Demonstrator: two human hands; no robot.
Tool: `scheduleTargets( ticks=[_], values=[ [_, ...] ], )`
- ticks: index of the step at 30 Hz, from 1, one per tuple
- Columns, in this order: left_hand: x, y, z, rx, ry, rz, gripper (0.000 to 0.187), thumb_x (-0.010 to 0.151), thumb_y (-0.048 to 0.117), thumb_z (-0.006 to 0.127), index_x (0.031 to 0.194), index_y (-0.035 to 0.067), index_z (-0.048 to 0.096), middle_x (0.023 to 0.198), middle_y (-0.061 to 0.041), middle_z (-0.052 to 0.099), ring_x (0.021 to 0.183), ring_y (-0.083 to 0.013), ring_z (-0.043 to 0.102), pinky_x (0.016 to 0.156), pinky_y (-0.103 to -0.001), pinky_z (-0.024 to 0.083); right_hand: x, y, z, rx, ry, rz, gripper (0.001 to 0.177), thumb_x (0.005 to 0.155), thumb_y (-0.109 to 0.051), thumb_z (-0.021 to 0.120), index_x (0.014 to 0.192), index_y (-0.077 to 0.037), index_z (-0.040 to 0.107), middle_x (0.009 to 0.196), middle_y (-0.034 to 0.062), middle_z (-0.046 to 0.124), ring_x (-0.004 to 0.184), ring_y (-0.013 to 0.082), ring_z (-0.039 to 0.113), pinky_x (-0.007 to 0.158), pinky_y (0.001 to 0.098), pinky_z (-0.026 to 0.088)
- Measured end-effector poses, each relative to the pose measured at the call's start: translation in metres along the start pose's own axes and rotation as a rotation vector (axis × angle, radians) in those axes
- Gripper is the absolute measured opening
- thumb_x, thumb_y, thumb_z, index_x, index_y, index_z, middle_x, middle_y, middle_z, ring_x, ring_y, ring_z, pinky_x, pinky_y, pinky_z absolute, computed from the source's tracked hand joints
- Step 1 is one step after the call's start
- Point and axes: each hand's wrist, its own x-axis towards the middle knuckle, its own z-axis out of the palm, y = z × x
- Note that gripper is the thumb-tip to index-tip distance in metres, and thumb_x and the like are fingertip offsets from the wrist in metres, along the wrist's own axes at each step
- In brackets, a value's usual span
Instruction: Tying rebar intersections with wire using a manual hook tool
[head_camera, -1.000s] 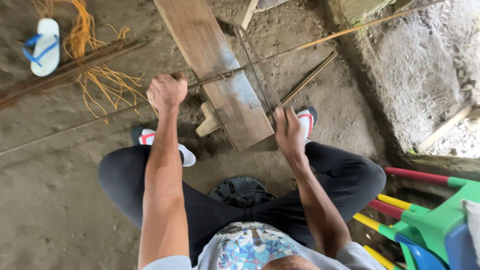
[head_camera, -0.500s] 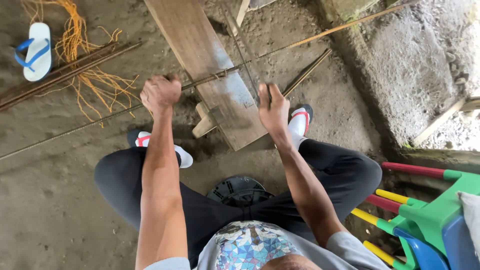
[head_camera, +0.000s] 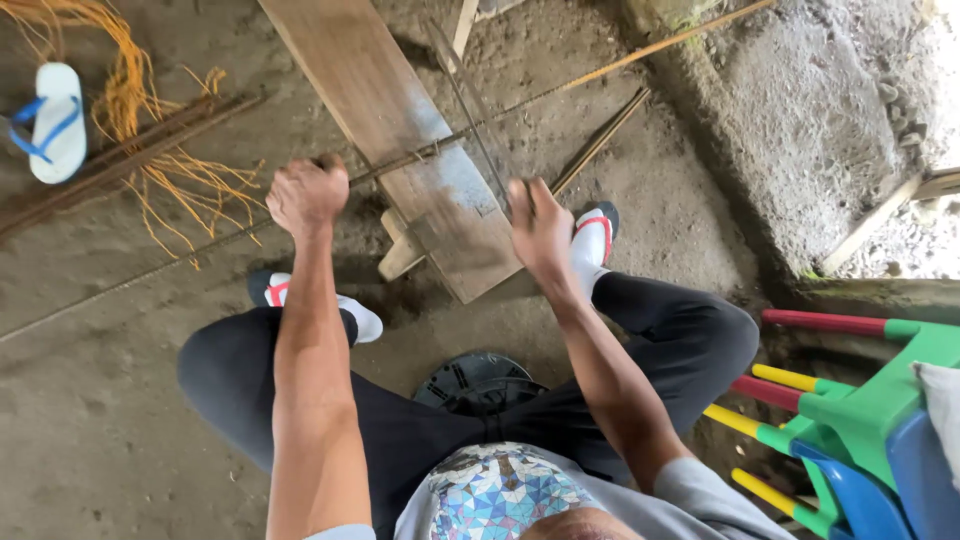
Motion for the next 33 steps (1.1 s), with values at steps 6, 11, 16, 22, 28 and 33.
scheduleTargets(
  ticks=[6, 11, 16, 22, 28, 33],
  values=[
    [-0.002, 0.004, -0.008, 0.018, -0.051, 0.014, 0.045, 0.084, 0.036, 0.048, 0.078, 0.005, 0.08, 0.076, -0.025, 0.075, 0.083, -0.0472, 0.075, 0.078, -0.057, 0.058, -0.009, 0.011, -0.005, 0.089, 0.005, -0.009, 0.026, 0.106, -0.027, 0.059, 0.084, -0.014, 0.062, 0.063, 0.0143, 0.065, 0.065, 0.0467, 0.065, 0.055, 0.0461, 0.051],
    [0.001, -0.005, 0.007, -0.016, -0.02, -0.001, 0.04, 0.081, 0.037, 0.05, 0.072, 0.01, 0.079, 0.071, -0.023, 0.073, 0.078, -0.0462, 0.075, 0.073, -0.058, 0.057, -0.084, 0.031, -0.057, 0.051, -0.069, 0.159, 0.023, 0.104, -0.025, 0.064, 0.081, -0.018, 0.062, 0.061, 0.008, 0.064, 0.057, 0.0347, 0.064, 0.055, 0.0363, 0.051],
    [-0.002, -0.003, 0.007, 0.014, 0.025, 0.024, 0.04, 0.081, 0.037, 0.05, 0.07, 0.011, 0.078, 0.069, -0.023, 0.073, 0.076, -0.0453, 0.075, 0.072, -0.056, 0.058, -0.032, 0.015, -0.023, 0.014, -0.022, 0.039, 0.029, 0.106, -0.025, 0.061, 0.079, -0.015, 0.056, 0.059, 0.0134, 0.06, 0.056, 0.034, 0.065, 0.051, 0.0332, 0.047],
    [-0.002, -0.001, 0.005, 0.078, 0.091, 0.058, 0.04, 0.081, 0.036, 0.052, 0.072, 0.007, 0.078, 0.07, -0.023, 0.073, 0.074, -0.0438, 0.076, 0.071, -0.055, 0.059, 0.008, 0.013, 0.014, 0.182, 0.045, -0.001, 0.023, 0.104, -0.023, 0.062, 0.083, -0.015, 0.06, 0.061, 0.0119, 0.064, 0.053, 0.0345, 0.063, 0.051, 0.0359, 0.048],
    [-0.003, -0.001, 0.006, 0.057, -0.005, 0.005, 0.046, 0.082, 0.039, 0.049, 0.074, 0.004, 0.078, 0.073, -0.026, 0.073, 0.079, -0.0474, 0.075, 0.072, -0.058, 0.057, -0.069, 0.035, -0.045, 0.068, -0.051, 0.031, 0.031, 0.105, -0.022, 0.062, 0.075, -0.015, 0.055, 0.051, 0.0108, 0.056, 0.044, 0.0314, 0.056, 0.048, 0.0322, 0.046],
    [-0.001, -0.001, 0.003, -0.007, -0.029, 0.006, 0.046, 0.082, 0.039, 0.049, 0.077, 0.004, 0.079, 0.071, -0.027, 0.072, 0.079, -0.0478, 0.074, 0.073, -0.058, 0.057, -0.041, 0.012, -0.032, 0.002, -0.045, 0.008, 0.034, 0.106, -0.022, 0.063, 0.074, -0.014, 0.052, 0.053, 0.0118, 0.056, 0.048, 0.0287, 0.061, 0.048, 0.0298, 0.044]
  ],
)
